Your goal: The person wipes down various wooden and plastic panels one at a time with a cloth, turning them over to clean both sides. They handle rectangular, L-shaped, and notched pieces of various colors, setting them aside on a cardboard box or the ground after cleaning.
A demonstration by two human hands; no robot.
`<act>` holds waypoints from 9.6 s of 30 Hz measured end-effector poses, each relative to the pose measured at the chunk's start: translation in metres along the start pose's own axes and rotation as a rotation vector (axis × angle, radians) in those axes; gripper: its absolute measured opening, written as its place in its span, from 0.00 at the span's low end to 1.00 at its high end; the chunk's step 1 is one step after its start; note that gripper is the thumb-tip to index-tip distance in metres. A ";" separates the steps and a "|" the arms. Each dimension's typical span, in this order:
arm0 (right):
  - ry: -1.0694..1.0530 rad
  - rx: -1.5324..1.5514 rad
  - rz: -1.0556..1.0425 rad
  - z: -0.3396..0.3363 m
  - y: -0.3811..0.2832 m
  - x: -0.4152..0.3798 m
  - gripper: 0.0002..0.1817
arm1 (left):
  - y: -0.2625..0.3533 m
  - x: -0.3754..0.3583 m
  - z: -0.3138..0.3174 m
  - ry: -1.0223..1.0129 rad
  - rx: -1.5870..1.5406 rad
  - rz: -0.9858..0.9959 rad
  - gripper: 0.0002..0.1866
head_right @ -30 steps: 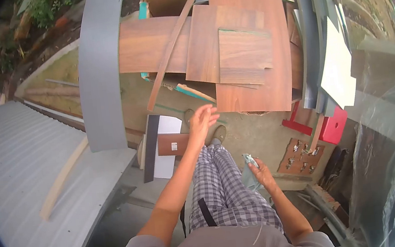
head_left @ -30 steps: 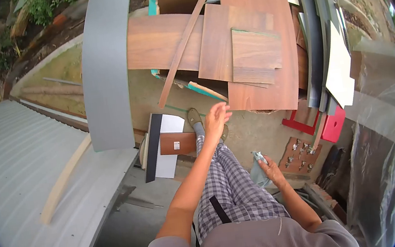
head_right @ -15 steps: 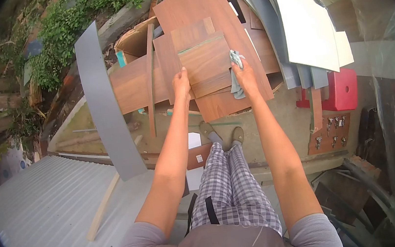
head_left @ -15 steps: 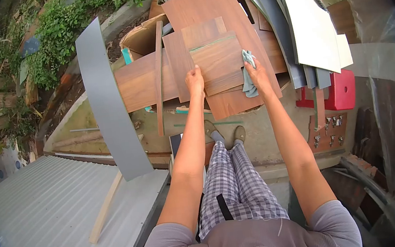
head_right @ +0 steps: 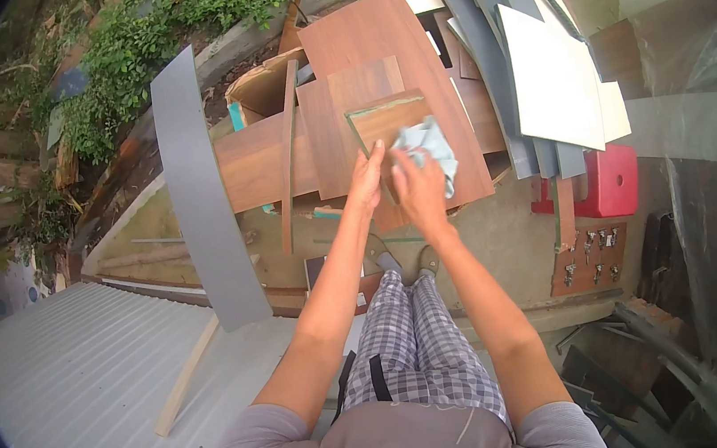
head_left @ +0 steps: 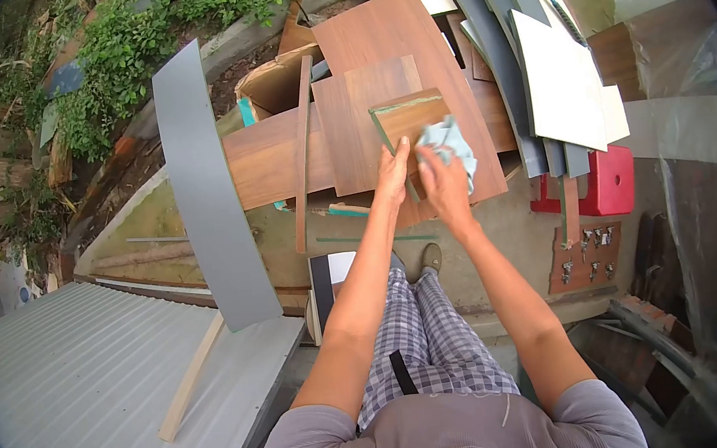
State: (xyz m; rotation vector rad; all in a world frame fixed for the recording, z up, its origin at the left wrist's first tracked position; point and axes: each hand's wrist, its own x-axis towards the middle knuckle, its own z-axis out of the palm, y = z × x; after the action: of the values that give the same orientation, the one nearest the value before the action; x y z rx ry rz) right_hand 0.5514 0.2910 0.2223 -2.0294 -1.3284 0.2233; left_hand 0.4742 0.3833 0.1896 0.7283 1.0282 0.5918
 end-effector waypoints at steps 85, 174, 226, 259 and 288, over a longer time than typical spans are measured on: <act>-1.255 -0.189 0.581 0.137 0.128 -0.212 0.26 | -0.535 -0.170 -0.511 1.648 -1.780 -0.038 0.20; -2.159 0.140 -0.290 -0.101 -0.079 0.003 0.19 | 0.003 -0.299 0.038 0.725 -0.904 0.299 0.17; -0.933 0.462 0.554 -0.045 0.045 -0.034 0.46 | -0.117 0.020 -0.134 0.464 -0.799 -0.085 0.36; -0.452 0.114 -0.511 0.011 -0.165 0.080 0.21 | 0.133 -0.139 -0.100 0.082 -0.236 0.029 0.24; -0.597 1.334 0.718 -0.109 -0.076 0.061 0.20 | 0.200 -0.085 -0.084 -0.077 -0.313 0.125 0.39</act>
State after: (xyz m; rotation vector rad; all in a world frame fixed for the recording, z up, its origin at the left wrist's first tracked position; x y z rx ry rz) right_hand 0.5762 0.3121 0.3646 -1.1224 -0.3370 1.6247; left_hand 0.3432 0.4681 0.3631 0.5359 0.7990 0.8067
